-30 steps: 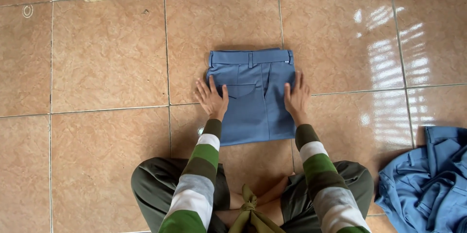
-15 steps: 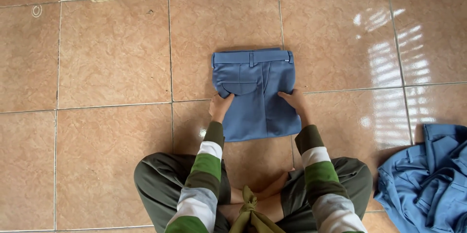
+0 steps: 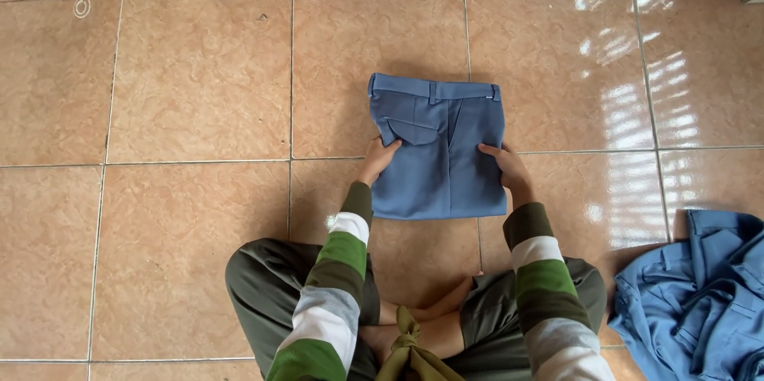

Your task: Folding blue trousers into a neat rectangular shape while sitting on the floor.

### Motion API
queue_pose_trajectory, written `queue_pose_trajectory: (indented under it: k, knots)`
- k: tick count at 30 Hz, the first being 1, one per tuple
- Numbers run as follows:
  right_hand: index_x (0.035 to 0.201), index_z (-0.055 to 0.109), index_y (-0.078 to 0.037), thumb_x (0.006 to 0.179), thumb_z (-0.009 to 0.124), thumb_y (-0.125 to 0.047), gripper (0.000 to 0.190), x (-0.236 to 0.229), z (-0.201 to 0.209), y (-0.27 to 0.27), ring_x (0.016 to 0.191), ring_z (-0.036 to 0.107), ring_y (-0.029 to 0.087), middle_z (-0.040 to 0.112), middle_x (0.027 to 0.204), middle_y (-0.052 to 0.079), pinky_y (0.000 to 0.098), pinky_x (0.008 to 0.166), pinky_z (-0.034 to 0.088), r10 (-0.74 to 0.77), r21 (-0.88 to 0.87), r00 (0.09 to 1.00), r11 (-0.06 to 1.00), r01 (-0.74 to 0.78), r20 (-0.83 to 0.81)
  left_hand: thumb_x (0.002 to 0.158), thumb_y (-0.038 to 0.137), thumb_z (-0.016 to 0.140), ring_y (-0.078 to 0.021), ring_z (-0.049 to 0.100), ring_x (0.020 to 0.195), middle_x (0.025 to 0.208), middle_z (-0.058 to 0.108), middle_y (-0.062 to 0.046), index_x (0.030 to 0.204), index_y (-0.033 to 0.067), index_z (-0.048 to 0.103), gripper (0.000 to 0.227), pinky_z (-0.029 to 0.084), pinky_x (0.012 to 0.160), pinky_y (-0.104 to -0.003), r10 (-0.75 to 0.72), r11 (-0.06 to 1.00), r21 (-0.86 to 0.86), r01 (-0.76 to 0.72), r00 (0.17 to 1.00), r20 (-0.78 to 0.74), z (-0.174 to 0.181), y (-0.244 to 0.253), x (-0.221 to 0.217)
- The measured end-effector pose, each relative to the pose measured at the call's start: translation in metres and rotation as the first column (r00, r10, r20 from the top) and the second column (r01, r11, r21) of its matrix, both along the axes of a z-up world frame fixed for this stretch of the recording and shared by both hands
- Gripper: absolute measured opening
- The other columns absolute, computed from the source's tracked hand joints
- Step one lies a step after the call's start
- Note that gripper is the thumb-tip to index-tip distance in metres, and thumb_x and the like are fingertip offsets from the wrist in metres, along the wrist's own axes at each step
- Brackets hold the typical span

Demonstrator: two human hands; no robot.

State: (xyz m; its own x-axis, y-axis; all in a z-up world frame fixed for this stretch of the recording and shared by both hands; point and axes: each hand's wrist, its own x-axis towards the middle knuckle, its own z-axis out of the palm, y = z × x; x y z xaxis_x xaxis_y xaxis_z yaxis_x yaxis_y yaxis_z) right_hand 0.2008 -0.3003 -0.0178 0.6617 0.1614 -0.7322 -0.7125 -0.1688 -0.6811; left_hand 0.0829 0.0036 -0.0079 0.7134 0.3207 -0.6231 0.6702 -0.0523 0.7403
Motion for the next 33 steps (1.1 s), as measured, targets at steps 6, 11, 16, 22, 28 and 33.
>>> queue_pose_trajectory:
  k: [6,11,16,22,28,33]
  knots:
    - [0.15,0.048,-0.01,0.082,0.087,-0.025,0.08,0.007,0.041,0.003,0.133,0.045,0.054,0.05,0.143,0.03,0.0701,0.107,0.035,0.002,-0.015,0.99,1.0,0.0,0.138,0.095,0.041,0.065,-0.0417,0.049,0.137,0.147,0.052,-0.028,0.147,-0.0083,0.045,0.075,0.048,0.107,-0.054,0.016,0.999,0.029,-0.018,0.997,0.069,0.037,0.0,0.015]
    - [0.147,0.05,-0.003,0.084,0.088,-0.021,0.076,0.022,0.056,0.008,0.124,0.055,0.049,0.056,0.135,0.029,0.0659,0.1,0.043,0.006,0.079,0.96,0.996,-0.03,0.281,0.088,0.04,0.07,-0.0436,0.055,0.131,0.136,0.06,-0.029,0.136,-0.0114,0.056,0.072,0.05,0.103,-0.054,0.136,0.988,0.045,-0.145,0.977,0.165,0.081,0.01,0.011]
    - [0.145,0.051,-0.003,0.083,0.09,-0.018,0.075,0.029,0.074,0.043,0.118,0.061,0.044,0.06,0.13,0.025,0.0601,0.094,0.05,0.061,0.136,0.928,0.984,-0.119,0.368,0.083,0.046,0.074,-0.0425,0.06,0.125,0.128,0.065,-0.028,0.129,-0.0106,0.062,0.074,0.052,0.099,-0.053,0.194,0.965,0.135,-0.224,0.96,0.204,0.105,0.045,-0.007]
    - [0.146,0.048,0.002,0.086,0.088,-0.018,0.074,0.018,0.111,0.133,0.122,0.06,0.042,0.06,0.132,0.022,0.0561,0.096,0.051,0.166,0.172,0.89,0.95,-0.259,0.426,0.081,0.043,0.076,-0.0435,0.062,0.122,0.123,0.068,-0.027,0.125,-0.0069,0.066,0.067,0.053,0.097,-0.052,0.333,0.914,0.145,-0.378,0.906,0.262,0.172,0.107,-0.058]
    - [0.144,0.049,0.0,0.086,0.089,-0.018,0.074,-0.017,0.138,0.235,0.125,0.059,0.038,0.061,0.133,0.02,0.0539,0.099,0.051,0.242,0.168,0.856,0.922,-0.35,0.456,0.084,0.033,0.074,-0.0394,0.063,0.122,0.119,0.071,-0.025,0.123,-0.0025,0.068,0.053,0.054,0.095,-0.049,0.481,0.849,0.026,-0.528,0.791,0.378,0.19,0.179,-0.121]
    - [0.136,0.057,-0.002,0.079,0.094,-0.019,0.07,-0.036,0.133,0.316,0.118,0.064,0.033,0.065,0.121,0.017,0.0525,0.093,0.053,0.309,0.137,0.843,0.905,-0.403,0.439,0.085,0.032,0.074,-0.0381,0.066,0.118,0.115,0.073,-0.023,0.122,0.0005,0.07,0.049,0.055,0.092,-0.047,0.569,0.79,-0.018,-0.613,0.723,0.392,0.2,0.233,-0.178]
